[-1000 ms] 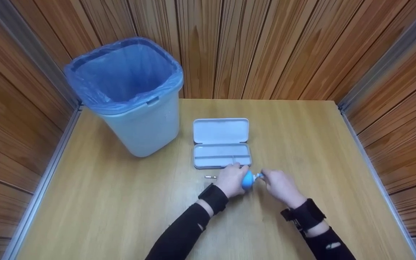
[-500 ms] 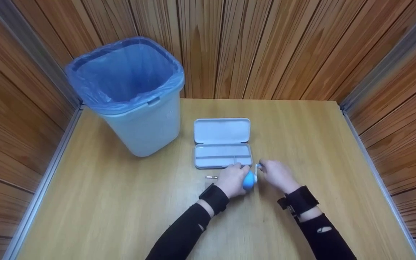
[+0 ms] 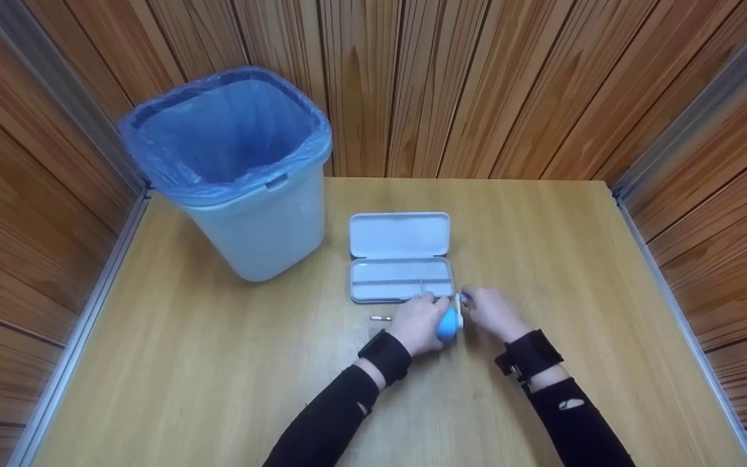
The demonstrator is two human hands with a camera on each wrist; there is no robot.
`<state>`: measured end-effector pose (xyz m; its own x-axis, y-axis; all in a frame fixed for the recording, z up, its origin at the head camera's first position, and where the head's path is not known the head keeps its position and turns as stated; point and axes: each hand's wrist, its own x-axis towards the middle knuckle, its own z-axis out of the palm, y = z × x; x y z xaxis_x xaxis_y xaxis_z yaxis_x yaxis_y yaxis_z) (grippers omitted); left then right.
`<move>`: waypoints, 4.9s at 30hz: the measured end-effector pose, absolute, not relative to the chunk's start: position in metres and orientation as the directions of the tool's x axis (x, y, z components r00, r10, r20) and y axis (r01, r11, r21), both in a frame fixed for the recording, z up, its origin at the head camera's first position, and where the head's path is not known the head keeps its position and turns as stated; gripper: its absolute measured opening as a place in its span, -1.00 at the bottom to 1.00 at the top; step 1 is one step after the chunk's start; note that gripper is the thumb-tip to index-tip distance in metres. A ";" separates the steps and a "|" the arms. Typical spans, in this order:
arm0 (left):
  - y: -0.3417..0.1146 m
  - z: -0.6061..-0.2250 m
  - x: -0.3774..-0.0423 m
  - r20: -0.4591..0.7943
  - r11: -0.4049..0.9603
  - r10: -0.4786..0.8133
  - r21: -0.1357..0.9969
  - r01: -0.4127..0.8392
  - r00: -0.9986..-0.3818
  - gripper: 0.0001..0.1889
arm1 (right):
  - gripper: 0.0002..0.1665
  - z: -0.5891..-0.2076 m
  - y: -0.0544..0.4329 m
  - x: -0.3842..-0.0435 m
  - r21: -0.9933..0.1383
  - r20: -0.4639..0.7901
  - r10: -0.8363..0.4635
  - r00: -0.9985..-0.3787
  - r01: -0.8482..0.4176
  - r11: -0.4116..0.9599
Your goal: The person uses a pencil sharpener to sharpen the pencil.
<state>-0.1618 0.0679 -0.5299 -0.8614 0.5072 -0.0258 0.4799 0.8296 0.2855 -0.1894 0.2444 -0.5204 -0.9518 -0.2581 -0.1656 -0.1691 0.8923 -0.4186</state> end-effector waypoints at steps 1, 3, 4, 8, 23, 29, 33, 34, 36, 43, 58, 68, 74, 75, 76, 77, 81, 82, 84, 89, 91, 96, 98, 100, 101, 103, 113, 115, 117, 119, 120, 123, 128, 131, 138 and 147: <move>0.068 -0.530 -0.161 -0.019 0.828 0.508 0.286 0.482 -0.861 -0.33 | -0.89 -0.522 0.244 -0.189 -0.420 -0.160 -0.257 -0.953 -0.170 0.891; 0.068 -0.530 -0.161 0.007 0.826 0.512 0.272 0.494 -0.859 -0.34 | -0.88 -0.525 0.244 -0.189 -0.411 -0.145 -0.261 -0.954 -0.182 0.893; 0.068 -0.531 -0.160 0.019 0.826 0.512 0.263 0.498 -0.859 -0.34 | -0.88 -0.526 0.244 -0.188 -0.405 -0.136 -0.264 -0.955 -0.189 0.895; 0.068 -0.531 -0.160 0.070 0.822 0.514 0.244 0.514 -0.855 -0.33 | -0.88 -0.532 0.244 -0.188 -0.380 -0.128 -0.276 -0.952 -0.210 0.901; 0.068 -0.530 -0.159 0.042 0.816 0.520 0.272 0.511 -0.853 -0.41 | -0.93 -0.552 0.243 -0.171 -0.334 -0.141 -0.312 -0.939 -0.252 0.908; 0.067 -0.532 -0.160 0.040 0.821 0.516 0.263 0.507 -0.856 -0.40 | -0.91 -0.556 0.241 -0.159 -0.279 -0.128 -0.302 -0.945 -0.258 0.925; 0.068 -0.532 -0.160 0.047 0.827 0.511 0.247 0.505 -0.859 -0.38 | -0.82 -0.556 0.238 -0.151 -0.248 -0.100 -0.304 -0.948 -0.272 0.930; 0.068 -0.532 -0.160 0.046 0.828 0.510 0.244 0.505 -0.859 -0.37 | -0.81 -0.556 0.238 -0.148 -0.241 -0.094 -0.303 -0.948 -0.274 0.931; 0.069 -0.531 -0.160 0.038 0.831 0.508 0.243 0.501 -0.860 -0.35 | -0.80 -0.555 0.237 -0.143 -0.238 -0.099 -0.297 -0.950 -0.267 0.934; 0.070 -0.529 -0.161 0.018 0.838 0.500 0.244 0.488 -0.866 -0.36 | -0.72 -0.551 0.234 -0.125 -0.232 -0.108 -0.294 -0.950 -0.264 0.936; 0.070 -0.529 -0.160 0.017 0.834 0.496 0.268 0.482 -0.868 -0.34 | -0.88 -0.543 0.235 -0.108 -0.272 -0.134 -0.253 -0.958 -0.210 0.939; 0.069 -0.529 -0.158 0.038 0.830 0.499 0.266 0.490 -0.866 -0.37 | -0.86 -0.534 0.237 -0.102 -0.237 -0.091 -0.263 -0.961 -0.236 0.943; 0.068 -0.530 -0.159 0.019 0.832 0.496 0.273 0.482 -0.868 -0.34 | -0.88 -0.527 0.237 -0.098 -0.269 -0.076 -0.257 -0.963 -0.228 0.936; 0.068 -0.530 -0.159 0.019 0.834 0.494 0.273 0.480 -0.869 -0.34 | -0.88 -0.525 0.236 -0.097 -0.274 -0.069 -0.256 -0.964 -0.229 0.934; 0.068 -0.530 -0.159 0.017 0.835 0.493 0.274 0.478 -0.870 -0.33 | -0.88 -0.523 0.237 -0.097 -0.280 -0.065 -0.253 -0.965 -0.226 0.933; 0.068 -0.530 -0.159 0.017 0.835 0.491 0.274 0.476 -0.871 -0.33 | -0.88 -0.520 0.237 -0.097 -0.288 -0.056 -0.252 -0.966 -0.226 0.930; 0.069 -0.531 -0.159 0.036 0.835 0.487 0.275 0.477 -0.873 -0.34 | -0.89 -0.509 0.238 -0.101 -0.322 -0.036 -0.238 -0.971 -0.214 0.922; 0.069 -0.531 -0.159 0.040 0.833 0.490 0.275 0.480 -0.871 -0.35 | -0.89 -0.506 0.239 -0.103 -0.329 -0.037 -0.236 -0.971 -0.211 0.920; 0.069 -0.532 -0.159 0.048 0.829 0.492 0.280 0.485 -0.869 -0.35 | -0.89 -0.500 0.239 -0.108 -0.340 -0.043 -0.235 -0.971 -0.207 0.917; 0.069 -0.531 -0.159 0.028 0.826 0.497 0.293 0.482 -0.868 -0.29 | -0.87 -0.490 0.241 -0.121 -0.353 -0.043 -0.244 -0.969 -0.214 0.911; 0.069 -0.531 -0.159 0.025 0.825 0.497 0.295 0.481 -0.867 -0.28 | -0.85 -0.489 0.241 -0.126 -0.348 -0.029 -0.250 -0.968 -0.225 0.910; 0.068 -0.531 -0.159 0.079 0.825 0.502 0.254 0.504 -0.861 -0.34 | -0.87 -0.488 0.240 -0.137 -0.296 0.021 -0.261 -0.965 -0.256 0.920; 0.067 -0.531 -0.159 0.087 0.826 0.502 0.246 0.507 -0.861 -0.36 | -0.90 -0.489 0.240 -0.141 -0.280 0.027 -0.260 -0.965 -0.257 0.925; 0.068 -0.530 -0.159 0.068 0.828 0.499 0.257 0.499 -0.864 -0.36 | -0.92 -0.488 0.240 -0.145 -0.283 0.019 -0.258 -0.966 -0.253 0.925; 0.068 -0.529 -0.159 0.055 0.828 0.499 0.264 0.495 -0.865 -0.35 | -0.92 -0.488 0.240 -0.147 -0.287 0.007 -0.257 -0.966 -0.248 0.925; 0.068 -0.529 -0.159 0.034 0.828 0.499 0.275 0.488 -0.866 -0.34 | -0.91 -0.488 0.239 -0.151 -0.282 -0.016 -0.252 -0.967 -0.238 0.930; 0.069 -0.530 -0.159 0.027 0.825 0.503 0.284 0.489 -0.864 -0.33 | -0.85 -0.490 0.235 -0.172 -0.235 -0.148 -0.235 -0.961 -0.196 0.952; 0.069 -0.530 -0.160 0.016 0.827 0.502 0.284 0.485 -0.865 -0.33 | -0.86 -0.491 0.234 -0.174 -0.238 -0.159 -0.232 -0.959 -0.191 0.952; 0.068 -0.530 -0.160 0.008 0.829 0.500 0.283 0.482 -0.866 -0.33 | -0.86 -0.492 0.234 -0.177 -0.235 -0.162 -0.230 -0.960 -0.189 0.953; 0.068 -0.530 -0.160 0.015 0.829 0.499 0.282 0.483 -0.866 -0.33 | -0.85 -0.495 0.233 -0.178 -0.229 -0.163 -0.228 -0.960 -0.188 0.955; 0.068 -0.530 -0.160 0.020 0.828 0.500 0.281 0.485 -0.866 -0.32 | -0.85 -0.497 0.232 -0.179 -0.222 -0.159 -0.224 -0.961 -0.187 0.957; 0.068 -0.530 -0.159 0.030 0.825 0.503 0.280 0.490 -0.864 -0.31 | -0.84 -0.504 0.232 -0.182 -0.200 -0.140 -0.217 -0.966 -0.187 0.962; 0.069 -0.530 -0.157 0.036 0.823 0.506 0.279 0.495 -0.862 -0.34 | -0.81 -0.515 0.233 -0.184 -0.206 -0.169 -0.196 -0.966 -0.160 0.965; 0.070 -0.530 -0.157 0.042 0.824 0.502 0.280 0.492 -0.864 -0.36 | -0.90 -0.520 0.232 -0.184 -0.221 -0.203 -0.189 -0.961 -0.143 0.965; 0.070 -0.530 -0.157 0.041 0.825 0.503 0.273 0.494 -0.863 -0.39 | -0.85 -0.539 0.233 -0.175 -0.248 -0.225 -0.211 -0.951 -0.154 0.957; 0.068 -0.532 -0.160 0.033 0.827 0.501 0.277 0.489 -0.865 -0.37 | -0.86 -0.554 0.232 -0.151 -0.273 -0.155 -0.235 -0.960 -0.187 0.944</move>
